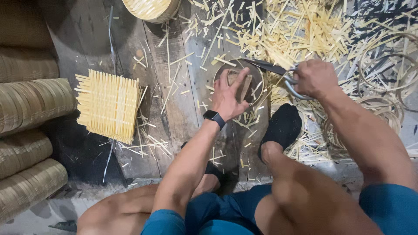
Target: The person weaves bamboo strips into a square mat, places a circular frame on top, and uses shears to trim the excess strips around the edge. The finished circular tray is then set aside, and the process is repeated with additional mats.
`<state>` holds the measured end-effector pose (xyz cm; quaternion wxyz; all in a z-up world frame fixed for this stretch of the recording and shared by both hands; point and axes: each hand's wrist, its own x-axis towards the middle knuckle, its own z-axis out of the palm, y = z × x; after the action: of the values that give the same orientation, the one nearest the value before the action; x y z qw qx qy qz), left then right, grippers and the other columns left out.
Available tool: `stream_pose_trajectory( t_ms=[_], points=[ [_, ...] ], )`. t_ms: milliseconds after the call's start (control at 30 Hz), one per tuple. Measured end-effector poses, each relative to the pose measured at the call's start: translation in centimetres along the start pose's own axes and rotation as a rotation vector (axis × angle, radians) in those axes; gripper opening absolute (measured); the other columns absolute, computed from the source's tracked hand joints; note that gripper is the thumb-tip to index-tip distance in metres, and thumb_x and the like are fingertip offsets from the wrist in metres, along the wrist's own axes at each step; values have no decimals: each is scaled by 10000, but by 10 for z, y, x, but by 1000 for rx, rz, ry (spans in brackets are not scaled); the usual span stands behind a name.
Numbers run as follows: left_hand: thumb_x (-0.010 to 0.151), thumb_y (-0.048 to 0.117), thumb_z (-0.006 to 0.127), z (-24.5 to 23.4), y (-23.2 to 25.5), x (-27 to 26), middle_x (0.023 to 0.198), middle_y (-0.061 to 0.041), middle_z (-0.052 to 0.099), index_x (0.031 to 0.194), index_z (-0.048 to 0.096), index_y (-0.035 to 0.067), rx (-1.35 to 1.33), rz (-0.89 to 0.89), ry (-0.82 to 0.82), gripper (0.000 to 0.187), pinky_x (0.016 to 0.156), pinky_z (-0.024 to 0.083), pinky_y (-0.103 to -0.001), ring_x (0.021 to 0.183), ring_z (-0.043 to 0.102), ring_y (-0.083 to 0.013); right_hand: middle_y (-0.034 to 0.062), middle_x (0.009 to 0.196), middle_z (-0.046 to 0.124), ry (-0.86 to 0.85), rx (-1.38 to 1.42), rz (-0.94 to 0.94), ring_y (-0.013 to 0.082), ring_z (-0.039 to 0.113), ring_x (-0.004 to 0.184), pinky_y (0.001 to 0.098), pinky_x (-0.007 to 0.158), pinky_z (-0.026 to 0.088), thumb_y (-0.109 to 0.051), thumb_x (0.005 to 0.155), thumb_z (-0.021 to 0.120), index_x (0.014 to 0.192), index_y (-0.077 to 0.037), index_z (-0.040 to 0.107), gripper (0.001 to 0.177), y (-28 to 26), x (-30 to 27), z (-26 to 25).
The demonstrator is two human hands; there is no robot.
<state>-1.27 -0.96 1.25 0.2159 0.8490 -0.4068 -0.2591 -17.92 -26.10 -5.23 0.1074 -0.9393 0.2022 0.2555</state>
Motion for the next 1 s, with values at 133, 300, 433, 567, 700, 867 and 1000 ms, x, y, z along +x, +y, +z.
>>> stream_pose_trajectory(
  t_ms=[133,300,433,567,700,867,1000],
  points=[
    [560,219,897,-4,1,2,1526,-279,320,1513,379,409,-11,20,-24,1101,1082,429,-573,1262,447,-564,138,912,672,32,-21,11,269,644,833,416,742,570,-451,939,613,1017,-82,707,389,1,-5,0],
    [586,189,867,-11,3,7,1552,-249,321,1495,403,403,33,105,-169,1043,1116,409,-577,1298,435,-565,174,851,665,203,-107,-58,286,659,811,410,772,550,-616,826,652,987,-13,694,625,-11,4,4],
    [589,178,850,-14,1,9,1561,-252,342,1494,422,416,56,168,-189,1028,1135,399,-575,1313,435,-555,149,890,684,122,14,-45,271,682,828,425,787,559,-430,926,635,1018,-55,718,395,-5,1,7],
    [628,215,841,-13,-13,14,1499,-231,421,1479,454,375,3,213,-172,948,1125,402,-553,1304,472,-500,137,861,691,-84,81,96,284,703,805,426,743,562,-538,956,615,927,-64,749,493,5,-3,1],
    [771,279,839,-5,-44,31,1420,-166,582,1356,566,203,-272,139,102,651,1049,479,-442,1241,590,-378,185,887,675,-228,202,335,347,708,850,480,783,566,-662,931,641,966,-52,741,619,24,-9,5],
    [959,288,741,13,-89,74,995,-143,749,1111,744,29,-174,-213,-27,300,857,565,-367,937,728,-294,265,1033,609,356,-24,386,396,588,984,498,935,484,-539,767,790,1059,101,651,717,39,-18,25],
    [810,219,811,26,-99,104,925,-83,804,1070,789,38,-410,-206,-233,318,763,579,-328,822,741,-185,261,1301,579,219,574,396,374,557,1166,491,1002,437,-281,853,827,1365,42,554,664,3,-15,33]
  ],
)
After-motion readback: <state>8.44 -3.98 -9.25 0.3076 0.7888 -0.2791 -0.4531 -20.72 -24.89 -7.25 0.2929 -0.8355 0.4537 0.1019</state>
